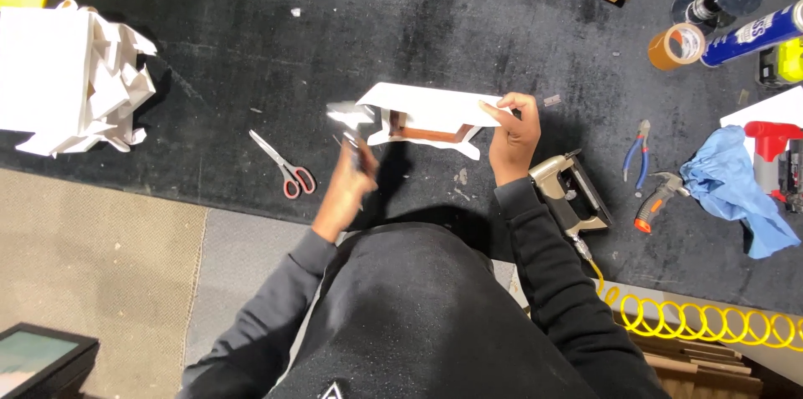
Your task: The person assembles a picture frame by attaching white backing material to a wooden frame using a staple gun and a metal clamp. They repeatedly position the clamp, staple the edges, and adjust the frame on a black workbench.
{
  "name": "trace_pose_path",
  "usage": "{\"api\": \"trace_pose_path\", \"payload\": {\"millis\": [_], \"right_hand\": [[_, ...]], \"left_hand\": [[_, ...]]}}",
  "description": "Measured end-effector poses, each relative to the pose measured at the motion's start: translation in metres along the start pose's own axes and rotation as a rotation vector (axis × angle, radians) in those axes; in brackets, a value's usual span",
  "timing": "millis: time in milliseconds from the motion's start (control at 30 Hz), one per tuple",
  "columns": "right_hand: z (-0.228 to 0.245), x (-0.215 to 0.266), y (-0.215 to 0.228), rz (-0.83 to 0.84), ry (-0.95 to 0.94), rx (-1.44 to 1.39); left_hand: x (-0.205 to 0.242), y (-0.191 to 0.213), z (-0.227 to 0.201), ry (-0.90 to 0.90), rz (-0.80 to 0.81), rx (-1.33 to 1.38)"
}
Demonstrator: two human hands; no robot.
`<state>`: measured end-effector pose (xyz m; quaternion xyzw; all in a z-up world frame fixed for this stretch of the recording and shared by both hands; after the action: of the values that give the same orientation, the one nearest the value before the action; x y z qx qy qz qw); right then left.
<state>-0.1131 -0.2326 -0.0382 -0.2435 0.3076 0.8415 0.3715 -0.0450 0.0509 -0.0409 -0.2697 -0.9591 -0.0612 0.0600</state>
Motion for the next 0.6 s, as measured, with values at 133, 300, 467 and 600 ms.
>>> {"api": "trace_pose_path", "payload": {"millis": [133, 300, 467, 600], "right_hand": [[-0.007, 0.002, 0.0, 0.013, 0.002, 0.027], [-0.006, 0.001, 0.002, 0.025, -0.006, 0.038], [-0.008, 0.005, 0.004, 0.036, -0.033, 0.043], [-0.002, 0.0, 0.002, 0.065, -0.077, 0.04]], "left_hand": [[0.011, -0.051, 0.056, 0.227, 0.212, 0.02], [-0.013, -0.093, 0.059, 0.232, 0.358, 0.02], [-0.017, -0.097, 0.016, 0.317, 0.374, -0.073], [-0.007, -0.1, 0.033, 0.3, 0.355, -0.036]]}}
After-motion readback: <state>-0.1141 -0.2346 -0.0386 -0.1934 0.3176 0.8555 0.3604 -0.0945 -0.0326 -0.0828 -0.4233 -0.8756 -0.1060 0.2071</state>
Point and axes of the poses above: each hand's wrist, its own x-axis away from the middle knuckle, its own y-axis out of the back of the hand, z = x × y, the point moved 5 cm from there along -x, towards the middle knuckle, and after that the axes turned 2 degrees about y, right-handed, at the moved point
